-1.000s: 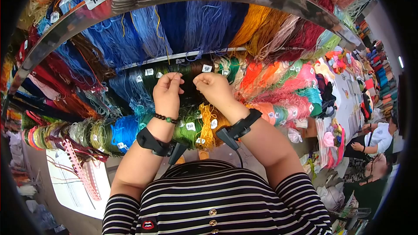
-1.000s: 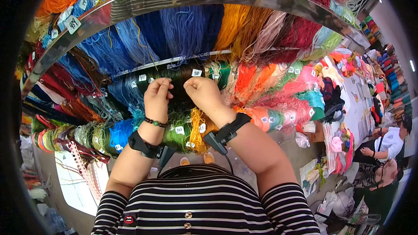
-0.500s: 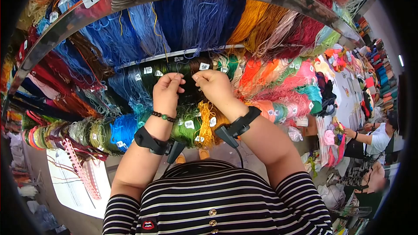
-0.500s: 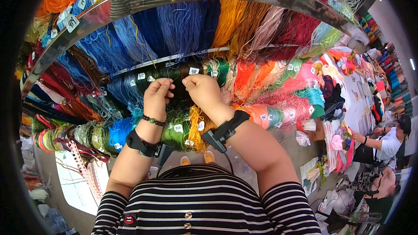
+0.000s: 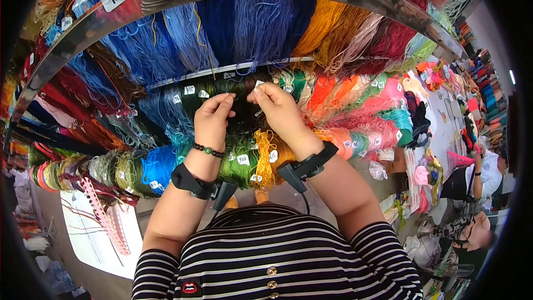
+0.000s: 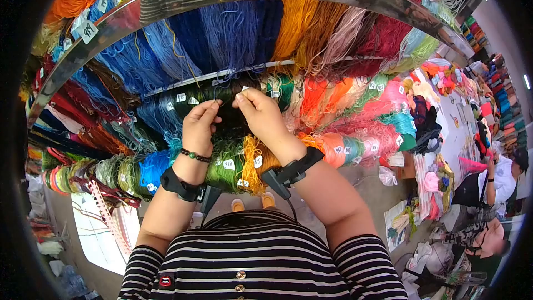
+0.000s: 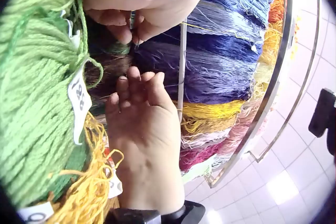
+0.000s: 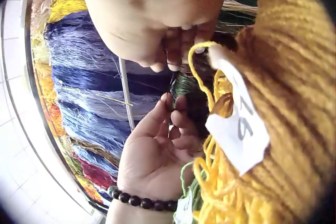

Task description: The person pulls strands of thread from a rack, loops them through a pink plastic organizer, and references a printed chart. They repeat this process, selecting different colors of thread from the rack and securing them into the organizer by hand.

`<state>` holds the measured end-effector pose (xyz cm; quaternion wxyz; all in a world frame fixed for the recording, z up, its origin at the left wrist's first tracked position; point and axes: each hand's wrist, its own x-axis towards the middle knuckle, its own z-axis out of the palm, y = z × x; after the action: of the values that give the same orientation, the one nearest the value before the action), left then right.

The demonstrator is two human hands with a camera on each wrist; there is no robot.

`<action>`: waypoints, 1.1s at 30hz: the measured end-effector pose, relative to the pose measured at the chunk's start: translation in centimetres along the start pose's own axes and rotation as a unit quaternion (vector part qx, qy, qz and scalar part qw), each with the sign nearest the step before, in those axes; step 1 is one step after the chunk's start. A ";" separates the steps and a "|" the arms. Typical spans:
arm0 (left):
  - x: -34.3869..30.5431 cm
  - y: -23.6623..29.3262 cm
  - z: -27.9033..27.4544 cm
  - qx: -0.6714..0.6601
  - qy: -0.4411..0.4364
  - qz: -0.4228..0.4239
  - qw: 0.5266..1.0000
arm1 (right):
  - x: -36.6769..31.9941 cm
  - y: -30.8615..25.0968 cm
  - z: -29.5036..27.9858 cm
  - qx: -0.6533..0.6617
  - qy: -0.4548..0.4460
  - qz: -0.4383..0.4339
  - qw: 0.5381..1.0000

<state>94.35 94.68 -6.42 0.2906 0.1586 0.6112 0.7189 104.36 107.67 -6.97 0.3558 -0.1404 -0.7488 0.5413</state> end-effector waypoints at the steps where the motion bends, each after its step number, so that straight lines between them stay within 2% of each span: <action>1: 0.0 0.1 0.0 -0.009 -0.019 -0.008 1.000 | -0.1 -0.5 0.0 0.045 -0.022 0.039 0.998; 2: -0.1 0.2 0.1 -0.019 -0.038 -0.016 0.999 | -0.3 -1.2 -0.1 0.090 -0.044 0.077 0.992; 6: 0.4 -0.5 -0.1 -0.042 -0.084 -0.044 0.995 | -0.8 -2.6 0.1 0.135 -0.111 0.163 0.971; 9: 0.5 -0.1 -0.2 -0.050 -0.089 -0.068 0.992 | -1.0 -2.2 0.1 0.093 -0.103 0.147 0.979; 12: 0.7 0.0 -0.3 -0.095 -0.117 -0.103 0.983 | -1.5 -2.0 0.6 0.120 -0.107 0.118 0.980; 15: 0.9 0.6 -0.5 -0.118 -0.135 -0.138 0.974 | -1.6 -1.8 0.4 0.016 -0.158 0.075 0.984; 16: 0.8 0.5 -0.5 -0.101 -0.130 -0.120 0.979 | -1.7 -1.8 0.3 -0.016 -0.166 0.060 0.984; 19: 0.5 0.0 -0.3 -0.056 -0.108 -0.078 0.989 | -1.5 -2.1 0.0 -0.071 -0.142 0.108 0.981; 21: 0.5 0.0 -0.2 -0.038 -0.085 -0.066 0.993 | -0.6 -1.5 0.1 0.028 -0.077 0.245 0.966; 27: 0.6 -0.4 -0.2 -0.017 -0.087 -0.072 0.994 | 0.3 -1.6 0.0 0.138 -0.076 0.269 0.950; 29: 0.4 -0.5 0.0 -0.006 -0.067 -0.038 0.997 | 0.3 -1.0 -0.1 0.145 -0.061 0.264 0.952; 32: 0.6 -0.6 0.1 -0.010 -0.027 0.017 0.999 | -0.3 1.4 -0.3 -0.003 -0.053 0.238 0.970; 33: 0.6 -0.6 0.2 -0.015 -0.012 0.036 0.999 | -0.4 0.7 -0.5 -0.116 -0.093 0.233 0.961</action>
<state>94.08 95.23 -7.01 0.2739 0.1850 0.5910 0.7359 104.88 108.06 -7.73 0.1297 -0.3001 -0.7831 0.5290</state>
